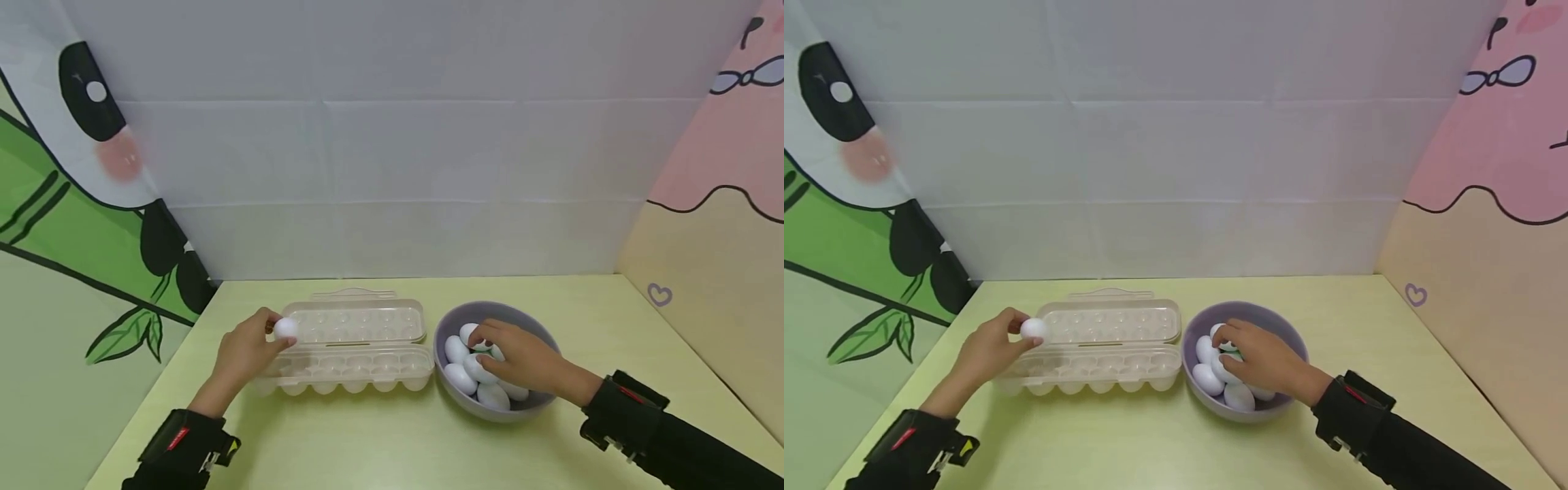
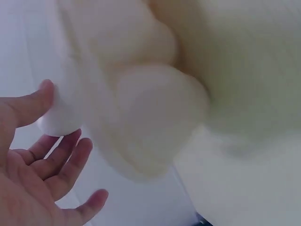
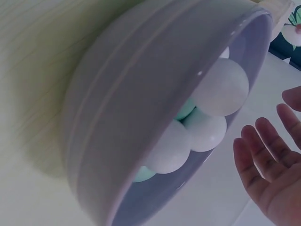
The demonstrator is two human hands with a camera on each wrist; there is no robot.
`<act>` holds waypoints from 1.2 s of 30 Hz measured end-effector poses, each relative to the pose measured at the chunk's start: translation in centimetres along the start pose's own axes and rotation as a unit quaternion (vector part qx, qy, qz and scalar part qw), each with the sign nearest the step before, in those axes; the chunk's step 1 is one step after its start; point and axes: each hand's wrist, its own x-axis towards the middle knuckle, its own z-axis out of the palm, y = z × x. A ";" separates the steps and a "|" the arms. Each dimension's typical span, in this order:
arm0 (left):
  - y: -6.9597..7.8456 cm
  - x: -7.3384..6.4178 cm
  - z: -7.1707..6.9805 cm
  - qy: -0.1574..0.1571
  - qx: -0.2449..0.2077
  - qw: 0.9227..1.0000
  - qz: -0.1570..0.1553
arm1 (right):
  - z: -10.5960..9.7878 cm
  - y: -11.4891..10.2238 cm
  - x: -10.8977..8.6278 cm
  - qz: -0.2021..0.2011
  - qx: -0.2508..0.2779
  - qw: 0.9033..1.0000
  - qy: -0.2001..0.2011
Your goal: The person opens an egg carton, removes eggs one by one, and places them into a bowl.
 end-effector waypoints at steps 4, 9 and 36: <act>2.9 -0.3 0.2 0.009 -0.117 0.992 0.051 | 0.2 -0.7 0.7 -0.013 -0.001 1.000 0.016; 6.8 -0.8 0.9 -0.002 -0.235 0.967 0.097 | 0.6 -2.2 2.3 -0.030 0.025 0.999 0.031; 14.5 -2.7 4.8 -0.091 -0.465 0.879 0.050 | 0.4 -4.8 3.9 -0.119 0.096 0.983 0.104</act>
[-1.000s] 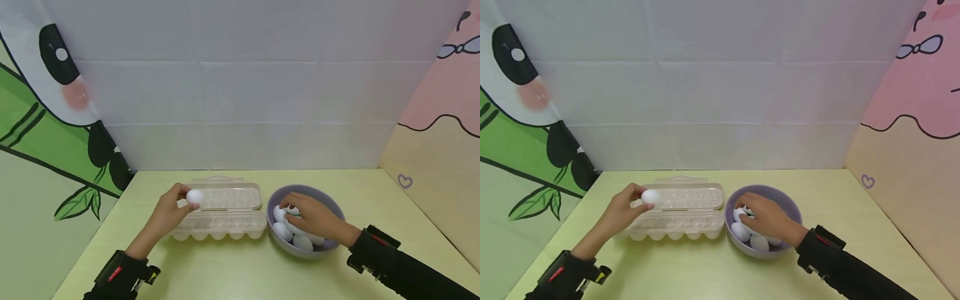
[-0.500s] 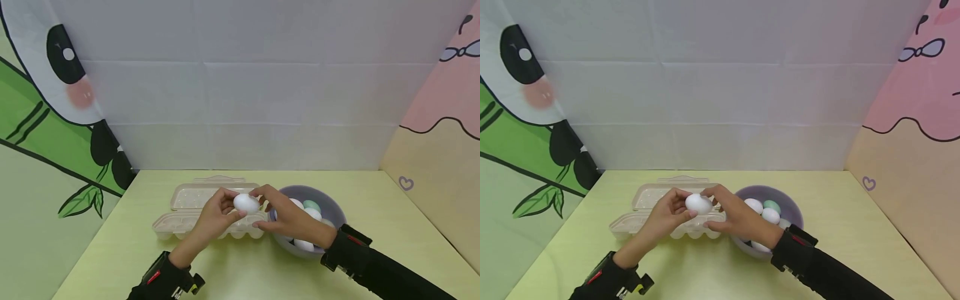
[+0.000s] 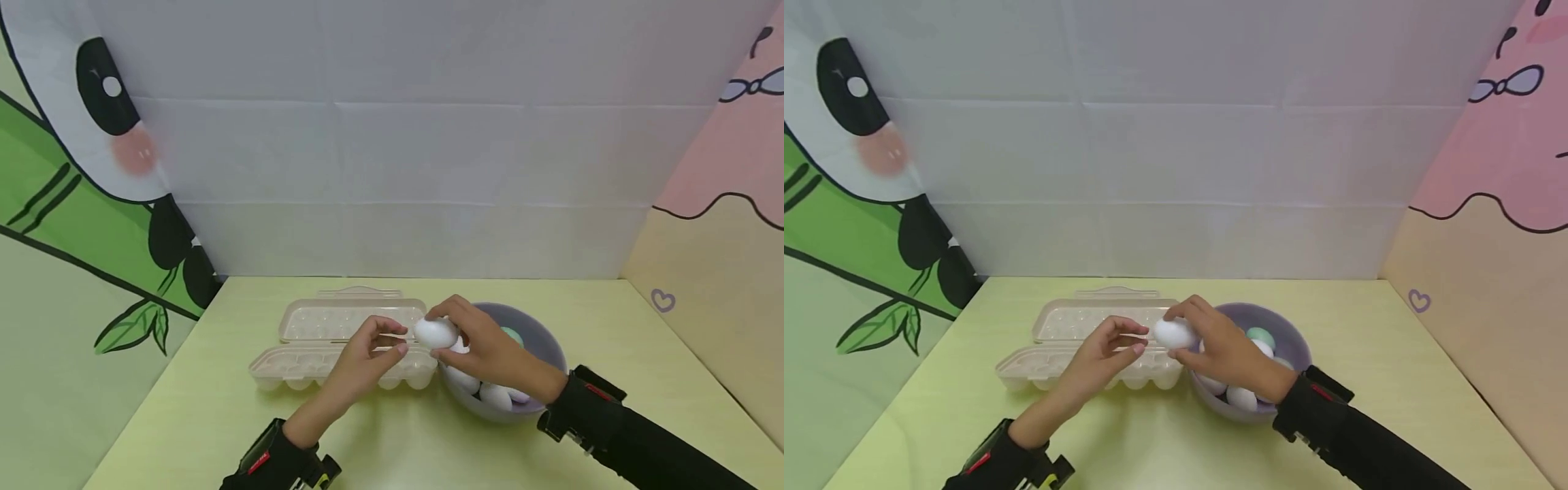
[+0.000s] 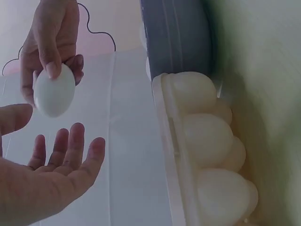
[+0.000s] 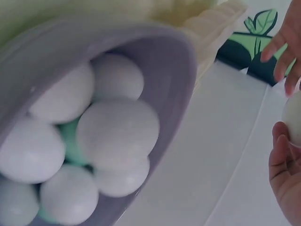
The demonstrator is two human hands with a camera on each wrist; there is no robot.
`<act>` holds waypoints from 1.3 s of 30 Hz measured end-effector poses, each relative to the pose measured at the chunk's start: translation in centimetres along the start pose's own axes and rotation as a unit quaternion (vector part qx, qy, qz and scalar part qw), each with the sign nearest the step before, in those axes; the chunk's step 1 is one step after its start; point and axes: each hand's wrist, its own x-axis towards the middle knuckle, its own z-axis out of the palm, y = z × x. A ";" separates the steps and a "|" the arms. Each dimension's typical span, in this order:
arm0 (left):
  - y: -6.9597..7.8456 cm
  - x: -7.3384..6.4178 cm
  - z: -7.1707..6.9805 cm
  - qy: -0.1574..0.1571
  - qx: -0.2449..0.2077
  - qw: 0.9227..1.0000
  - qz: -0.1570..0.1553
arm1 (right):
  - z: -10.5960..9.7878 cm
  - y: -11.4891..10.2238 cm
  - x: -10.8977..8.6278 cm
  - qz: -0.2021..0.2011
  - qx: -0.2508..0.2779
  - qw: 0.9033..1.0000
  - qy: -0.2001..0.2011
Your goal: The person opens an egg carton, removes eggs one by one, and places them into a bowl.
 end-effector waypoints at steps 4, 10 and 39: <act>0.1 -0.5 -1.3 0.017 0.017 1.000 0.000 | -1.6 1.6 -1.1 0.038 -0.010 0.999 0.013; 0.2 -1.3 -3.6 0.037 0.024 0.999 0.006 | -4.2 4.7 -3.1 0.079 -0.053 0.995 0.043; -1.1 -3.0 -7.1 0.067 0.032 0.997 -0.036 | -4.4 10.8 -9.8 0.166 -0.257 0.952 -0.025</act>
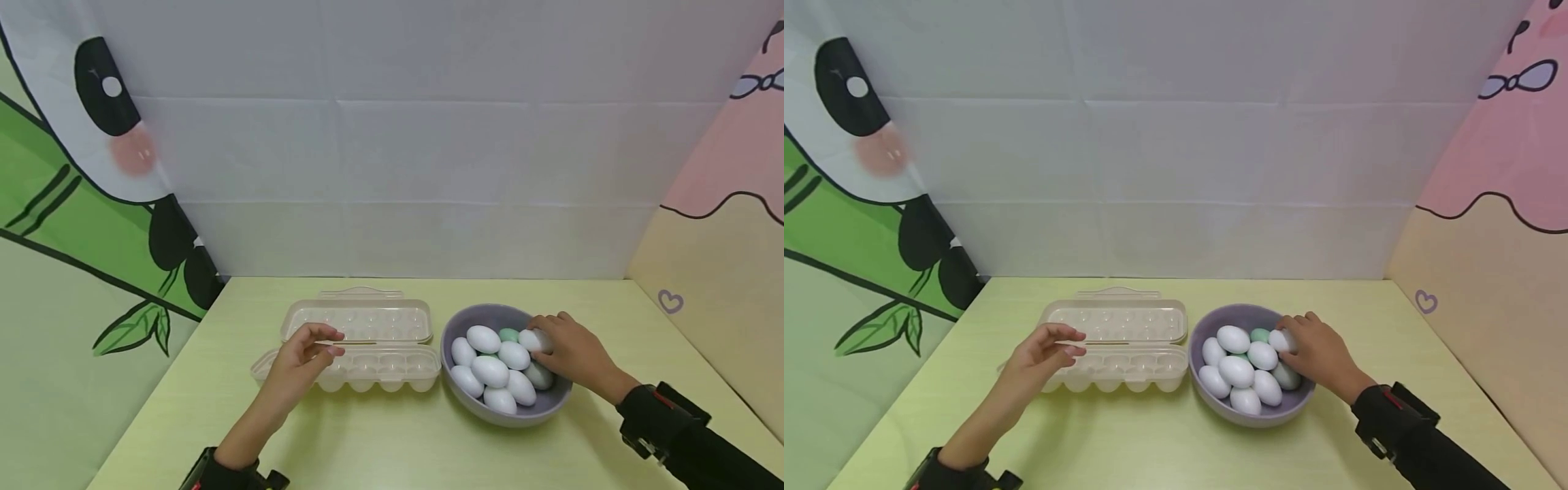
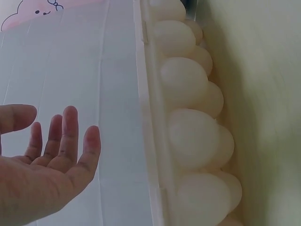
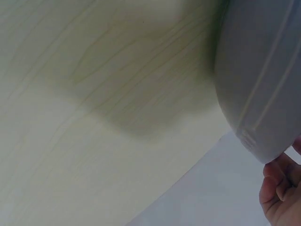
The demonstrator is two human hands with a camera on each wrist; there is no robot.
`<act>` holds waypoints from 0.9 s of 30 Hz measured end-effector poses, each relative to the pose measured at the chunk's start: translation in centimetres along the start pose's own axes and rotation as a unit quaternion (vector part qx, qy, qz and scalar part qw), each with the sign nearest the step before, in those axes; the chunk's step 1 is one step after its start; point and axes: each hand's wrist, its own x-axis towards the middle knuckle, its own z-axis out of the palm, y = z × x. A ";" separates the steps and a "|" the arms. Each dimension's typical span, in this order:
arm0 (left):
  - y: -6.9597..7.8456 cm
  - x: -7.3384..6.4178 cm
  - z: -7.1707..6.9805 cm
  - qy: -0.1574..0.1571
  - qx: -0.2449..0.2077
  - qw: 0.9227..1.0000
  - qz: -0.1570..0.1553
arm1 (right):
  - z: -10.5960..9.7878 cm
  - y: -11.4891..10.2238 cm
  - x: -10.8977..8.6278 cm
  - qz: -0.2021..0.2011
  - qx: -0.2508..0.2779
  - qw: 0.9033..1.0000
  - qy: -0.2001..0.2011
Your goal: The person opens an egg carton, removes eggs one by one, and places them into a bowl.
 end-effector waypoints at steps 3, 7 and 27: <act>-0.1 0.0 -0.1 0.000 0.003 1.000 -0.007 | 0.2 0.0 0.0 -0.011 -0.014 1.000 0.007; -0.1 0.0 -0.2 0.000 0.007 1.000 -0.007 | 0.2 -0.1 0.1 -0.022 -0.030 0.999 0.006; -0.9 0.0 -0.1 0.012 0.052 0.999 0.013 | -1.2 -0.4 -0.1 -0.025 0.007 1.000 -0.010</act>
